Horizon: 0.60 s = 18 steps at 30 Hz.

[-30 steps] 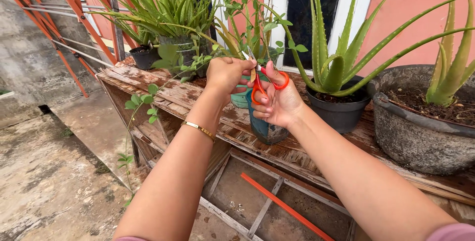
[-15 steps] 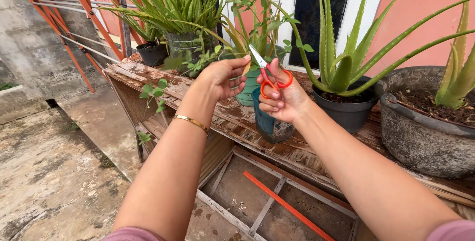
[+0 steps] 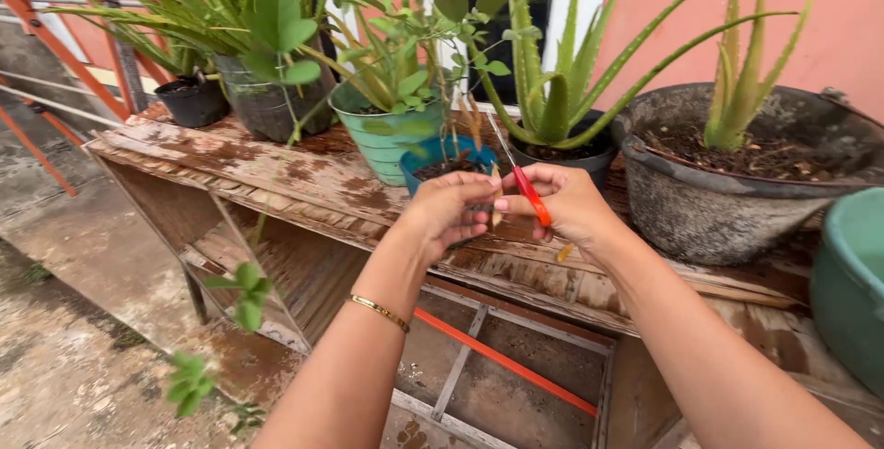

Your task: Trimming and weeding potted plants in an outdoor garden area.

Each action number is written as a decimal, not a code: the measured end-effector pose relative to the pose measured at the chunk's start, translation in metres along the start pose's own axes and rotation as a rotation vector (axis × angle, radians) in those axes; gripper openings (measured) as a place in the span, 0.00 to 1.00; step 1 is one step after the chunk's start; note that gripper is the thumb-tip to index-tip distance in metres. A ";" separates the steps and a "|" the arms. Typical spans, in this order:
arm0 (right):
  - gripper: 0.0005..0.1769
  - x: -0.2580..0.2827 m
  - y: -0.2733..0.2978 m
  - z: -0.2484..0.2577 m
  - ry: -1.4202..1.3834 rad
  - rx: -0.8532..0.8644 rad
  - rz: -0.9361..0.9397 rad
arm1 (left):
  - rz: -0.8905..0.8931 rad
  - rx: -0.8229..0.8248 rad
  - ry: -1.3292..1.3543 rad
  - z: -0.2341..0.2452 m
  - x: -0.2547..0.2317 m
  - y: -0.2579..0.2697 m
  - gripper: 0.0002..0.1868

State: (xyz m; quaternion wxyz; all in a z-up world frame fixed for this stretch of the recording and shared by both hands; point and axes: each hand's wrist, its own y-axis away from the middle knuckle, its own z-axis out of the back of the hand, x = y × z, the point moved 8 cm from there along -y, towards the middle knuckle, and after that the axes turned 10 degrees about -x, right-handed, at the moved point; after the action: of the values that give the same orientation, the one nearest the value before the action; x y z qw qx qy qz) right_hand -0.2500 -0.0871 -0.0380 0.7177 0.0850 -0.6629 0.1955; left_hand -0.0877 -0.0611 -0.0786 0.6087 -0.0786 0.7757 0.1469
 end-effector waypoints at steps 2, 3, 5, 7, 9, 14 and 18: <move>0.19 -0.016 0.008 0.022 0.017 -0.081 -0.032 | 0.050 0.029 -0.018 -0.024 0.026 -0.003 0.10; 0.18 -0.024 0.011 0.034 0.035 -0.141 -0.057 | 0.090 0.039 -0.031 -0.036 0.040 -0.004 0.09; 0.19 -0.042 0.012 0.057 0.042 -0.180 -0.075 | 0.118 0.078 -0.035 -0.058 0.056 -0.007 0.09; 0.19 -0.064 0.008 0.080 0.050 -0.210 -0.089 | 0.141 0.109 -0.036 -0.076 0.068 -0.009 0.10; 0.21 -0.088 -0.001 0.109 0.387 -0.278 -0.044 | 0.175 -0.014 -0.138 -0.075 0.079 -0.011 0.11; 0.25 -0.094 0.009 0.117 0.725 -0.327 -0.196 | 0.180 -0.102 -0.085 -0.057 0.095 -0.012 0.10; 0.28 -0.081 0.008 0.111 0.942 -0.412 -0.118 | 0.139 -0.201 -0.084 -0.037 0.078 -0.004 0.08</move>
State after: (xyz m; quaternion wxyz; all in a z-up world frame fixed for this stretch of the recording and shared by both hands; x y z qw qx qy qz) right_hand -0.3582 -0.1358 -0.1065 0.9499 -0.1183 -0.2868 0.0372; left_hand -0.1395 -0.0722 -0.1469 0.6182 -0.0790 0.7343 0.2689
